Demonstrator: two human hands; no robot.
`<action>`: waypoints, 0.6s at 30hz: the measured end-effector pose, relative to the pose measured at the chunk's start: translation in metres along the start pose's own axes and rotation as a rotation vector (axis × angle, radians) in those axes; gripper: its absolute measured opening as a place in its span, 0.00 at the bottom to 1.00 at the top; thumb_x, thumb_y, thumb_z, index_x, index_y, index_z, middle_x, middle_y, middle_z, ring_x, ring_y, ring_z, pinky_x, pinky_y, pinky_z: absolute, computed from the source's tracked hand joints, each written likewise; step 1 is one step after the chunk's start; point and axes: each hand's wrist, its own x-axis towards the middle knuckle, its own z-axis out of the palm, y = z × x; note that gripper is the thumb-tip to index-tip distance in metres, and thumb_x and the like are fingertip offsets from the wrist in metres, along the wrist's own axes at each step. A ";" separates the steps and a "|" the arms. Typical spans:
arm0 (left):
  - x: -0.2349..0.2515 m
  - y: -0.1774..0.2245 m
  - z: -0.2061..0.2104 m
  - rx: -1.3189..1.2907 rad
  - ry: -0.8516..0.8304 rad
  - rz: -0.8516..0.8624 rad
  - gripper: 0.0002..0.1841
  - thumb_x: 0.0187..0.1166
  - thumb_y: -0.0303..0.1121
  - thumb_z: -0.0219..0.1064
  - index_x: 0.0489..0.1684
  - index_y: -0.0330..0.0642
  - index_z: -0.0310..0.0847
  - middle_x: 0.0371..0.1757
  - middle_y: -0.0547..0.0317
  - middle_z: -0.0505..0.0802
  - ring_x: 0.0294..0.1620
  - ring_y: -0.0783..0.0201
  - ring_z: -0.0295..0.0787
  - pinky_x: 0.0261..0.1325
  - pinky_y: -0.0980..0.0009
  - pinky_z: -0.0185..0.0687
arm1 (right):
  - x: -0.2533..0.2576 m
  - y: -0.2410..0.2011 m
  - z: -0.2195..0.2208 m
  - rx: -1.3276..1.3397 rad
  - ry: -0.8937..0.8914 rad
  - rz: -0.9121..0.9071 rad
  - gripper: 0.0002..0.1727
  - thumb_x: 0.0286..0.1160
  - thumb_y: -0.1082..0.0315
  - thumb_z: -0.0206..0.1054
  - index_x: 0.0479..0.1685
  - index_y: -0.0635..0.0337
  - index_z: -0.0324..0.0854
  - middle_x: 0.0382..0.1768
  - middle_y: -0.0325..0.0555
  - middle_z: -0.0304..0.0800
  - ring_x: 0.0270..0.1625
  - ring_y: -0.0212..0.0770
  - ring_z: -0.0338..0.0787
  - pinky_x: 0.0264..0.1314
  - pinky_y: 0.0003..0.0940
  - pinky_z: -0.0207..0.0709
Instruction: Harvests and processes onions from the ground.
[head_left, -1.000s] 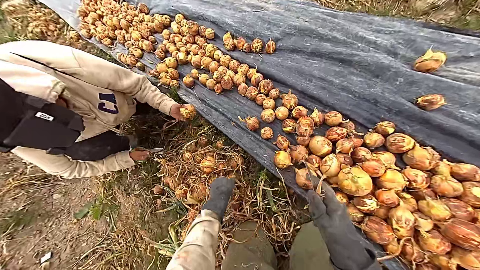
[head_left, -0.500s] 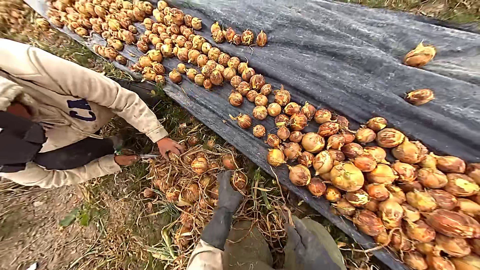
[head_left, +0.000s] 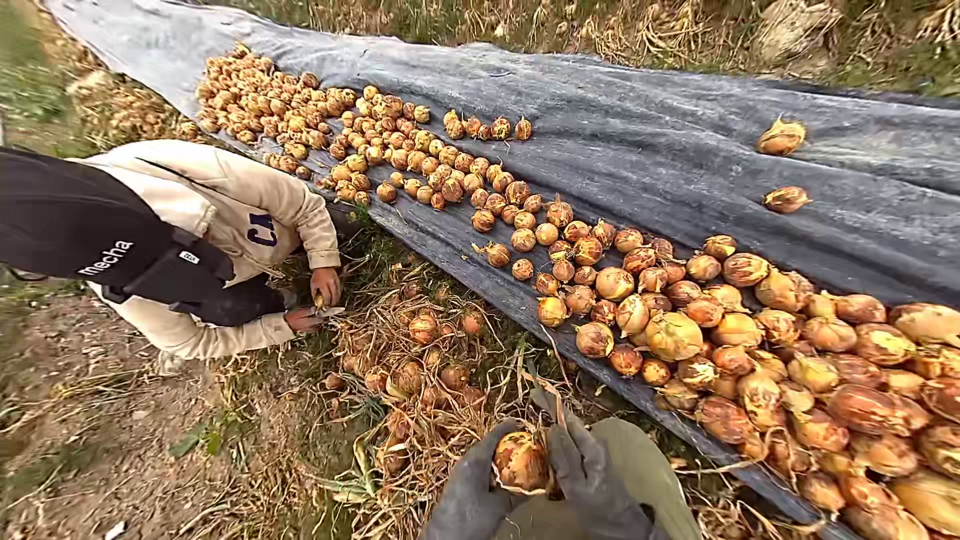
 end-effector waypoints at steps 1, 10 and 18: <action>-0.003 0.001 -0.001 -0.067 0.041 -0.021 0.44 0.57 0.26 0.85 0.83 0.51 0.73 0.69 0.58 0.90 0.67 0.66 0.90 0.71 0.62 0.89 | 0.000 -0.012 -0.006 0.090 0.015 0.082 0.27 0.94 0.54 0.45 0.72 0.65 0.79 0.31 0.40 0.87 0.27 0.31 0.84 0.30 0.31 0.83; 0.004 0.064 -0.026 0.668 0.146 0.093 0.23 0.91 0.50 0.51 0.61 0.49 0.90 0.50 0.57 0.96 0.52 0.58 0.94 0.62 0.53 0.87 | -0.007 0.017 -0.021 -0.412 -0.619 0.400 0.42 0.82 0.28 0.46 0.73 0.55 0.78 0.49 0.58 0.92 0.56 0.58 0.92 0.62 0.63 0.80; 0.021 0.041 0.027 0.828 -0.343 -0.126 0.26 0.91 0.52 0.48 0.55 0.42 0.87 0.55 0.43 0.94 0.61 0.42 0.91 0.62 0.37 0.83 | -0.007 0.017 -0.009 0.085 -0.429 0.662 0.34 0.83 0.30 0.50 0.59 0.51 0.80 0.26 0.42 0.86 0.21 0.40 0.85 0.27 0.39 0.84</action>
